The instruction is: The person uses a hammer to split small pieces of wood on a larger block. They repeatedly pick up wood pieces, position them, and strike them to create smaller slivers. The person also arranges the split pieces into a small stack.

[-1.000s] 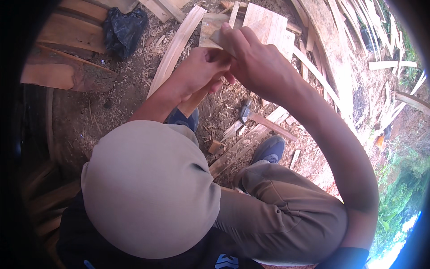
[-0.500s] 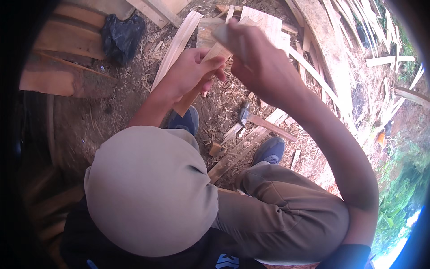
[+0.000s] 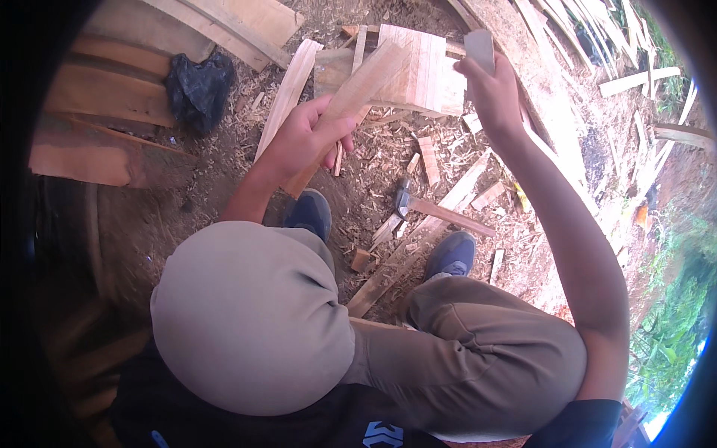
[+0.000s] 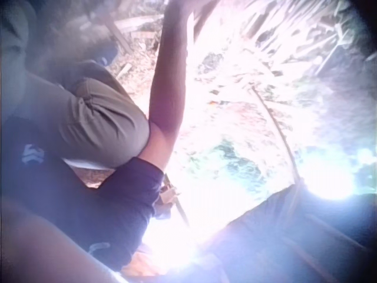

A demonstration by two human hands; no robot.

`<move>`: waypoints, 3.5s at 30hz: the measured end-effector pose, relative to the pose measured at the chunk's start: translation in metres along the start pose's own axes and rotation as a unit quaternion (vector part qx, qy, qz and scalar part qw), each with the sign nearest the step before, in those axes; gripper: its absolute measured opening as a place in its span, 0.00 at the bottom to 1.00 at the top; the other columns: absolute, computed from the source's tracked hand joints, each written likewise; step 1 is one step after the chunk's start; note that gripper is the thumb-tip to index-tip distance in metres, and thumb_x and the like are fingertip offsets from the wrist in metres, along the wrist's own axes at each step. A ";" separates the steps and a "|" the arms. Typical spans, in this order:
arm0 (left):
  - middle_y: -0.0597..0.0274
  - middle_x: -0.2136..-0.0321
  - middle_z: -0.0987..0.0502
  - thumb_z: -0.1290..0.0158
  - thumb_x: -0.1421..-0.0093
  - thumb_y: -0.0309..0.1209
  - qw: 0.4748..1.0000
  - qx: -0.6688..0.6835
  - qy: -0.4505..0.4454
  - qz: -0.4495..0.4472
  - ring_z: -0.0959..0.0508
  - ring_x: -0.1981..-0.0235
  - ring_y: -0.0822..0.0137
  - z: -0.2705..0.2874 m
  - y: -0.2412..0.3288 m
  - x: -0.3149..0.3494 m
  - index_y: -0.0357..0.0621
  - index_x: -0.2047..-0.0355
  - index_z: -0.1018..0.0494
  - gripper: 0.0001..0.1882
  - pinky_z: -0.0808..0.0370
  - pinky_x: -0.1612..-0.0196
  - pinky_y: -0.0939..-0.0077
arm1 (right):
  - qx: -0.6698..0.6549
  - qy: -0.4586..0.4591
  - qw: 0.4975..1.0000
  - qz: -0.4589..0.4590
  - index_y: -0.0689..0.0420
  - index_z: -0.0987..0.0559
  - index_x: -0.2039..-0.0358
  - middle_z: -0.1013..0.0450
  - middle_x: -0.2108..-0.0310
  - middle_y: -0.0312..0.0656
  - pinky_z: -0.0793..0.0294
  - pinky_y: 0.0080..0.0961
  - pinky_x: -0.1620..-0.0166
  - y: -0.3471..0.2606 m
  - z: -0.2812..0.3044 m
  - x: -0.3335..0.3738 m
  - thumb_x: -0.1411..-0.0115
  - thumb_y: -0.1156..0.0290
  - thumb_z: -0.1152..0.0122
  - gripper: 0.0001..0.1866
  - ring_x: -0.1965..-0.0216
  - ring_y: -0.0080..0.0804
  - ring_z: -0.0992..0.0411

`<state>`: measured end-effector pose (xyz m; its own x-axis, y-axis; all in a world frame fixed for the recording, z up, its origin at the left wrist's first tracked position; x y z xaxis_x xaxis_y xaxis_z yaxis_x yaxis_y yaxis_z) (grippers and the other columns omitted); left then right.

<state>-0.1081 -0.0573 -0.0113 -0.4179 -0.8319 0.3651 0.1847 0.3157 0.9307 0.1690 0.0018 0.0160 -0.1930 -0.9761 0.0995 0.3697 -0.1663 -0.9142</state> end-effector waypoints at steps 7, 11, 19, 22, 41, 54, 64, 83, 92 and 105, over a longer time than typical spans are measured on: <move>0.61 0.63 0.20 0.43 0.32 0.34 0.988 -0.076 0.130 -0.031 0.22 0.70 0.75 0.045 -0.030 -0.030 0.36 0.47 0.28 0.18 0.23 0.65 0.77 | 0.084 -0.069 0.987 -0.120 0.67 0.31 0.53 0.30 0.69 0.41 0.28 0.22 0.71 0.043 -0.026 -0.012 0.46 0.52 0.24 0.35 0.73 0.24 0.31; 0.57 0.56 0.19 0.44 0.31 0.34 0.976 -0.069 0.151 -0.140 0.19 0.58 0.70 0.043 -0.032 -0.065 0.36 0.45 0.29 0.19 0.21 0.55 0.72 | 0.047 -0.104 0.984 -0.139 0.71 0.32 0.51 0.27 0.69 0.47 0.25 0.24 0.75 0.051 -0.044 -0.016 0.47 0.51 0.21 0.40 0.73 0.26 0.27; 0.51 0.57 0.18 0.43 0.32 0.37 0.983 -0.077 0.141 -0.092 0.18 0.55 0.64 0.002 -0.026 -0.082 0.34 0.49 0.27 0.20 0.23 0.51 0.67 | 0.166 -0.075 0.973 -0.142 0.74 0.31 0.50 0.25 0.63 0.51 0.21 0.25 0.69 0.052 -0.023 -0.021 0.48 0.61 0.21 0.37 0.69 0.32 0.24; 0.56 0.59 0.19 0.43 0.31 0.37 0.984 -0.102 0.098 -0.110 0.19 0.59 0.69 -0.031 -0.012 -0.088 0.35 0.48 0.27 0.19 0.23 0.54 0.71 | 0.164 -0.042 0.977 -0.126 0.72 0.30 0.51 0.24 0.59 0.53 0.20 0.29 0.64 0.080 0.010 -0.029 0.49 0.60 0.21 0.36 0.63 0.36 0.21; 0.32 0.46 0.25 0.45 0.32 0.40 0.974 -0.150 -0.165 -0.028 0.20 0.49 0.53 -0.182 -0.039 -0.064 0.29 0.28 0.51 0.42 0.24 0.44 0.64 | 0.083 0.117 0.986 -0.078 0.64 0.33 0.44 0.24 0.55 0.48 0.19 0.30 0.54 0.183 0.129 0.086 0.48 0.65 0.20 0.37 0.56 0.35 0.23; 0.41 0.51 0.21 0.43 0.34 0.43 0.963 -0.196 -0.176 -0.058 0.19 0.51 0.56 -0.186 -0.150 -0.065 0.33 0.32 0.41 0.37 0.25 0.46 0.64 | 0.121 0.115 0.958 -0.235 0.68 0.35 0.42 0.26 0.52 0.54 0.26 0.38 0.45 0.259 0.092 0.156 0.44 0.53 0.25 0.42 0.48 0.44 0.25; 0.44 0.49 0.25 0.47 0.31 0.42 0.927 -0.349 -0.128 -0.038 0.22 0.49 0.57 -0.076 0.005 -0.087 0.33 0.34 0.40 0.33 0.24 0.46 0.60 | 0.118 0.140 0.968 -0.171 0.68 0.40 0.43 0.29 0.57 0.55 0.25 0.23 0.71 0.127 0.120 0.063 0.40 0.50 0.28 0.42 0.68 0.30 0.27; 0.68 0.46 0.29 0.37 0.43 0.58 0.798 -0.531 0.092 -0.270 0.33 0.41 0.60 -0.009 -0.005 -0.134 0.62 0.43 0.21 0.31 0.43 0.37 0.54 | 0.064 -0.031 0.995 -0.075 0.70 0.39 0.35 0.26 0.51 0.61 0.20 0.34 0.58 0.075 -0.014 -0.009 0.35 0.59 0.44 0.35 0.58 0.40 0.21; 0.72 0.54 0.25 0.35 0.43 0.51 0.814 -0.505 0.133 -0.256 0.29 0.45 0.64 -0.017 -0.012 -0.130 0.62 0.49 0.18 0.23 0.43 0.40 0.58 | 0.138 -0.065 0.988 0.018 0.55 0.43 0.28 0.31 0.47 0.57 0.15 0.29 0.62 0.074 -0.020 -0.006 0.29 0.57 0.42 0.35 0.55 0.46 0.21; 0.67 0.67 0.18 0.37 0.37 0.33 0.928 -0.331 0.038 -0.168 0.21 0.65 0.78 -0.021 0.018 -0.119 0.52 0.48 0.19 0.16 0.25 0.62 0.82 | -0.226 0.030 0.955 0.188 0.66 0.41 0.33 0.29 0.61 0.39 0.29 0.20 0.60 0.050 0.026 -0.038 0.31 0.67 0.43 0.32 0.62 0.21 0.30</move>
<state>-0.0366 0.0377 -0.0381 -0.4917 -0.8702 0.0318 0.5716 -0.2950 0.7657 0.2185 0.0273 -0.0235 -0.1804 -0.9429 -0.2800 -0.0051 0.2856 -0.9583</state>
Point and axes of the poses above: each hand's wrist, its own x-axis away from the middle knuckle, its own z-axis out of the back of the hand, y = z × x, the point moved 8 cm from there along -x, towards the middle knuckle
